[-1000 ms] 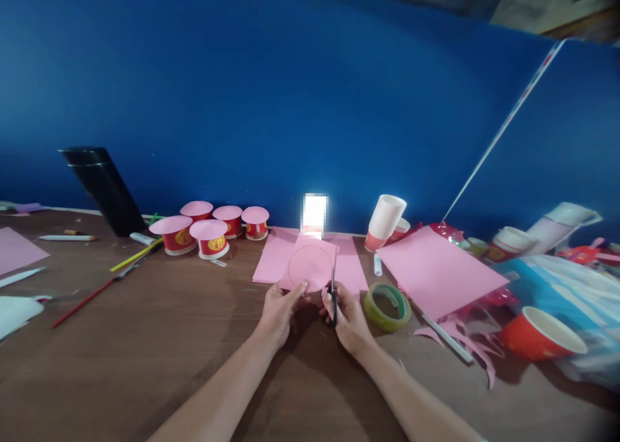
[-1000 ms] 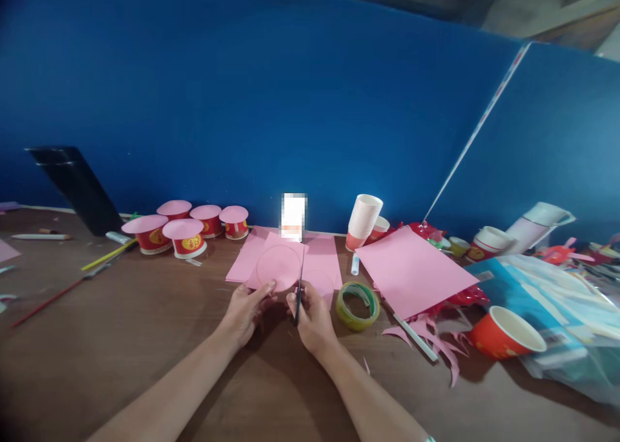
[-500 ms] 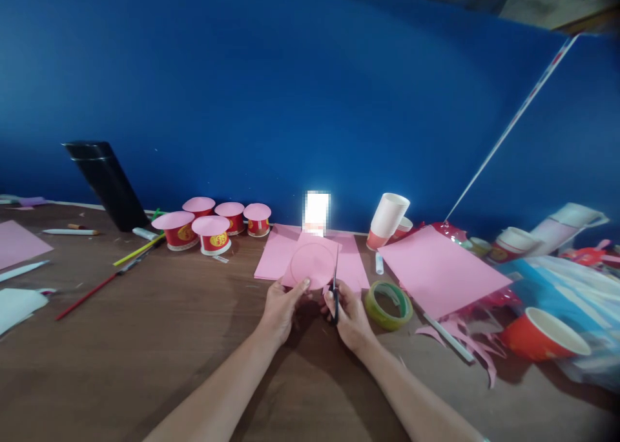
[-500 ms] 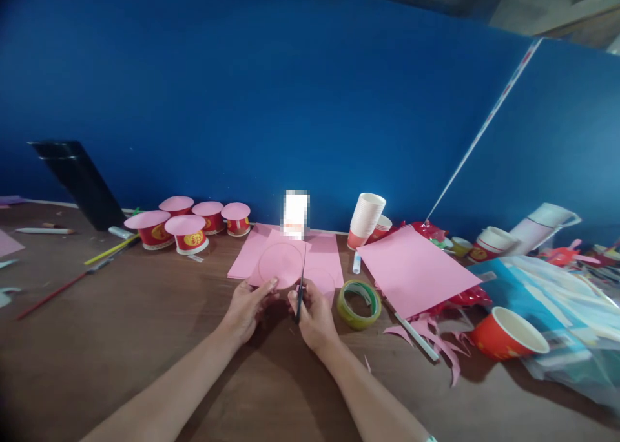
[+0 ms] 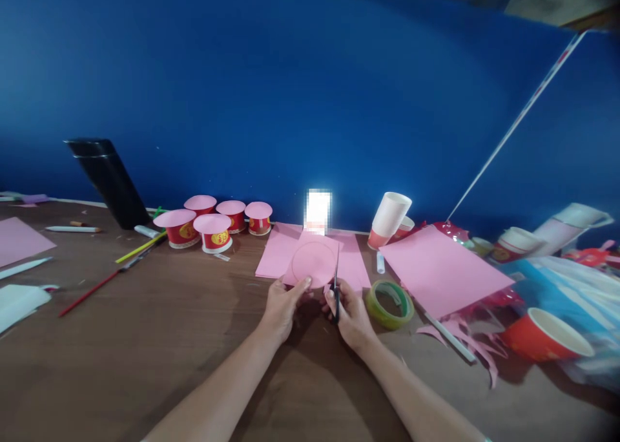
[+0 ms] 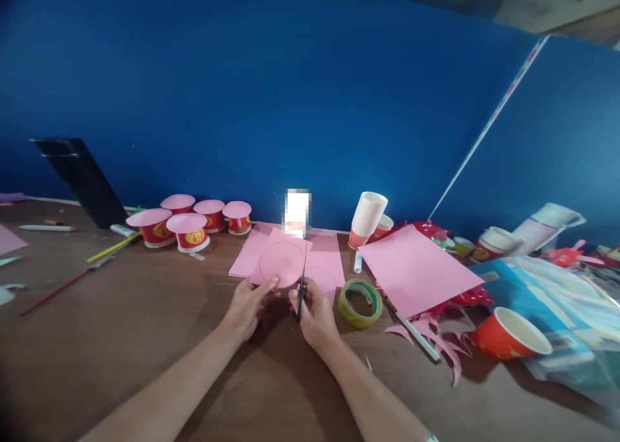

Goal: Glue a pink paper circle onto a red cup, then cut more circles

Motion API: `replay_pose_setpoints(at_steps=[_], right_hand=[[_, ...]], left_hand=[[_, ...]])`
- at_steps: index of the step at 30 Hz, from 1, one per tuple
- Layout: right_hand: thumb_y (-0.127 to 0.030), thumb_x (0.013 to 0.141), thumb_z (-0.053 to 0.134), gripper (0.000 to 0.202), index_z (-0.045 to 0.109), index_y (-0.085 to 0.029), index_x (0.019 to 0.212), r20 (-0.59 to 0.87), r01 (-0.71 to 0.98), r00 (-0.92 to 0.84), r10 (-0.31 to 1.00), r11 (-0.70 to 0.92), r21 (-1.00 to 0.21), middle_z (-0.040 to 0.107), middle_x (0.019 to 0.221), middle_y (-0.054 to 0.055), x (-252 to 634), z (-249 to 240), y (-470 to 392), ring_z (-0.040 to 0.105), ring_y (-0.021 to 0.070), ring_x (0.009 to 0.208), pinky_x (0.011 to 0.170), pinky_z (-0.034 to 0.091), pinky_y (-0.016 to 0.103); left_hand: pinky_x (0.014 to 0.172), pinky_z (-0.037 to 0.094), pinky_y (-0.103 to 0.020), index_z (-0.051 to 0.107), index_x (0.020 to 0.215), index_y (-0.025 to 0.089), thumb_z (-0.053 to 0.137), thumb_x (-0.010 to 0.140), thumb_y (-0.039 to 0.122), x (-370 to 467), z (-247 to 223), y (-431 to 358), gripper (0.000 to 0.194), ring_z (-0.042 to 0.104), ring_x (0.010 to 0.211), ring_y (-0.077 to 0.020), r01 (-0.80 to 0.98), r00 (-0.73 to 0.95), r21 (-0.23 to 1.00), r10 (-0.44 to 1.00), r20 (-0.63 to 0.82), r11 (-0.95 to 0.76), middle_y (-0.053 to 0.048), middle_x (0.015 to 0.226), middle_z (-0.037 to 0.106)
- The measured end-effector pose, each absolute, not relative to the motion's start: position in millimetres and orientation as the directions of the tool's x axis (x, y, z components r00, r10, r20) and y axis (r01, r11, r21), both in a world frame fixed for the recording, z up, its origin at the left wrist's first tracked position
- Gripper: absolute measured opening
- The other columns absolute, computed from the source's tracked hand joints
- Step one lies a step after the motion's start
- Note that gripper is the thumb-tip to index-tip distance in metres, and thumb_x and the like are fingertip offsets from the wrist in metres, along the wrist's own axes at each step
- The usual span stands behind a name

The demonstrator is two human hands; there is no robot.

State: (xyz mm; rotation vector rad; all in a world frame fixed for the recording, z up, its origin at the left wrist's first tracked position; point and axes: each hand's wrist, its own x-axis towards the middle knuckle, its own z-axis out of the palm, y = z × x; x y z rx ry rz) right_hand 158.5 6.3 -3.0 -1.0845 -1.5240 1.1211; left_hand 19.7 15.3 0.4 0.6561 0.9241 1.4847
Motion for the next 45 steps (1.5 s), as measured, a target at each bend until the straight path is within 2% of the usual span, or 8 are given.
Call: replay_pose_setpoints(at_steps=[5,32,45], right_hand=[[-0.041,0.082,0.049,0.028,0.049,-0.018,0.097,0.173,0.112,-0.189,0.967,0.196,-0.974,0.055,0.072,0.001,158.3,-3.3,6.2,0.053,0.0109,0.061,0.050,0.043,0.019],[-0.042,0.080,0.050,0.037,0.049,-0.016,0.106,0.139,0.133,-0.164,0.977,0.162,-0.978,0.056,0.069,0.001,158.3,-0.3,5.6,0.051,0.0101,0.055,0.049,0.043,0.020],[-0.041,0.079,0.053,0.034,0.052,-0.016,0.103,0.156,0.105,-0.150,0.976,0.172,-0.979,0.056,0.063,-0.001,157.7,-0.3,6.2,0.050,0.0103,0.053,0.051,0.043,0.021]], left_hand=[[0.055,0.050,-0.021,0.066,0.079,0.009,0.076,0.055,0.028,19.7,0.1,15.1,0.032,0.059,0.056,-0.0109,-0.530,-0.133,0.847,0.983,-0.127,0.038,-0.003,0.066,0.065],[0.054,0.049,-0.021,0.065,0.079,0.010,0.075,0.055,0.029,20.1,-0.4,15.8,0.032,0.057,0.055,-0.0100,-0.523,-0.140,0.852,0.984,-0.114,0.024,-0.002,0.064,0.064],[0.052,0.049,-0.019,0.065,0.076,0.010,0.075,0.055,0.029,19.6,2.2,15.6,0.030,0.057,0.053,-0.0094,-0.518,-0.138,0.855,0.983,-0.122,0.033,-0.001,0.061,0.064]])
